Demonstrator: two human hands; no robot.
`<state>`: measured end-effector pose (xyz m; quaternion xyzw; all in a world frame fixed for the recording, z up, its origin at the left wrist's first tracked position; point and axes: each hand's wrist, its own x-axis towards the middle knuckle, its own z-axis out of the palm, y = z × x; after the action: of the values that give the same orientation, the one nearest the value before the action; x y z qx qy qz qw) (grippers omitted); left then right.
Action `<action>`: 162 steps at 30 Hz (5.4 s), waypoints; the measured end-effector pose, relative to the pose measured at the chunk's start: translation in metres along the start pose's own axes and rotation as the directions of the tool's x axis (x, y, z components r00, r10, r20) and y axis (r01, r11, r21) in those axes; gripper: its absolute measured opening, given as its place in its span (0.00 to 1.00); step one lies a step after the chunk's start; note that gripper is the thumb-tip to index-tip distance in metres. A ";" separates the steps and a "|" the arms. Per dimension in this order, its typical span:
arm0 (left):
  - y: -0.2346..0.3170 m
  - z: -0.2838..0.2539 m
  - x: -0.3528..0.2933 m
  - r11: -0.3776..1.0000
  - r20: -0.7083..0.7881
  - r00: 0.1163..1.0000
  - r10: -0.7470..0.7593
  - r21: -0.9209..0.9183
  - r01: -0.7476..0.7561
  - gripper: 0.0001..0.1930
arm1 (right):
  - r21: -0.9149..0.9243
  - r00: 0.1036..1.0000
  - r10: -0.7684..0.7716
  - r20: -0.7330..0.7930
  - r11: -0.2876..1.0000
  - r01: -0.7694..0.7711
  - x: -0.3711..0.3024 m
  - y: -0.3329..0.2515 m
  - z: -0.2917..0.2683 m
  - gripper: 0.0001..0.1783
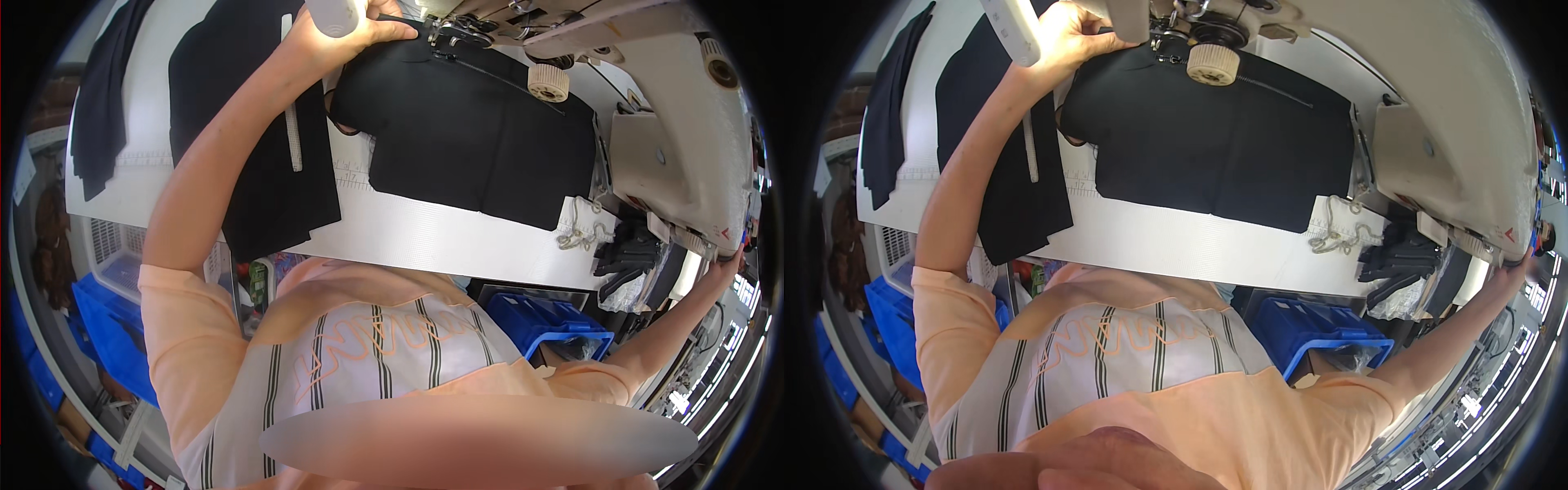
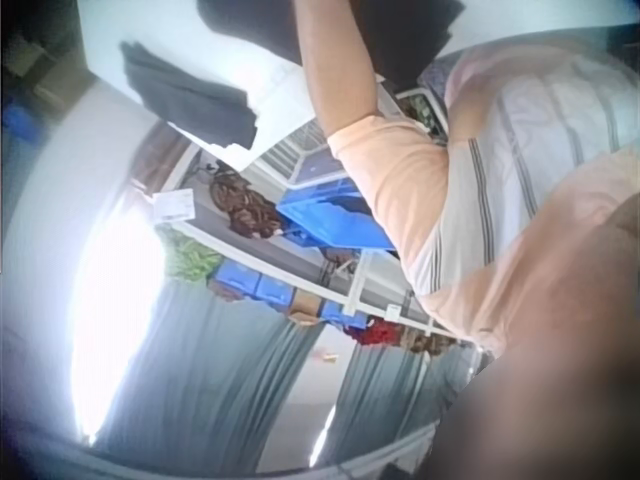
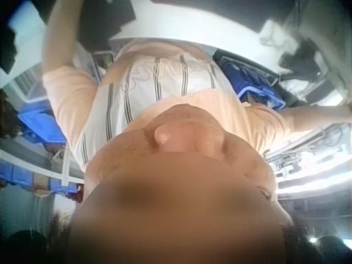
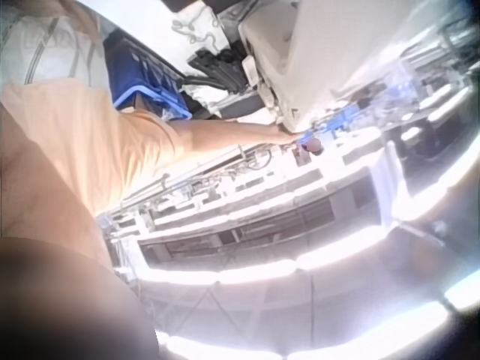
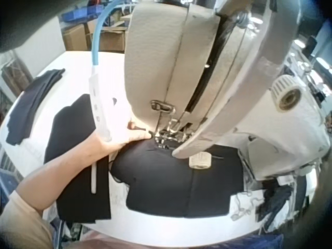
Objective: Sewing a zipper into a piece of black fabric using an industrial sewing machine.
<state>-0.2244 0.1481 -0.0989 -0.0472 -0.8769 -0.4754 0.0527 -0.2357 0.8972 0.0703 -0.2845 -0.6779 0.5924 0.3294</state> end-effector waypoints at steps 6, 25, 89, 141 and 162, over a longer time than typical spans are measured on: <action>0.002 -0.002 0.001 0.996 0.057 0.996 -0.064 -0.059 0.067 0.13 | 0.096 0.997 -0.048 0.062 0.995 0.042 -0.007 0.010 0.000 0.23; 0.013 0.000 -0.048 0.542 0.173 0.809 0.562 0.662 -0.518 0.18 | 0.123 0.967 -0.247 0.063 0.963 0.238 -0.032 0.012 0.014 0.26; 0.009 0.016 -0.065 0.540 0.202 0.831 0.518 0.676 -0.501 0.22 | -0.321 0.982 -0.054 0.183 0.941 0.111 0.125 -0.026 -0.028 0.25; 0.026 0.009 -0.062 0.647 0.230 0.839 0.493 0.547 -0.530 0.20 | -0.032 0.966 -0.253 -0.053 0.967 0.251 -0.028 0.040 0.012 0.29; 0.025 0.011 -0.062 0.641 0.230 0.847 0.480 0.567 -0.517 0.20 | -0.375 0.927 -0.365 0.086 0.850 0.370 -0.044 -0.001 0.011 0.29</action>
<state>-0.1600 0.1683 -0.0926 -0.2811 -0.9355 -0.1324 0.1681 -0.2175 0.8561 0.0661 -0.2052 -0.8244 0.3756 0.3703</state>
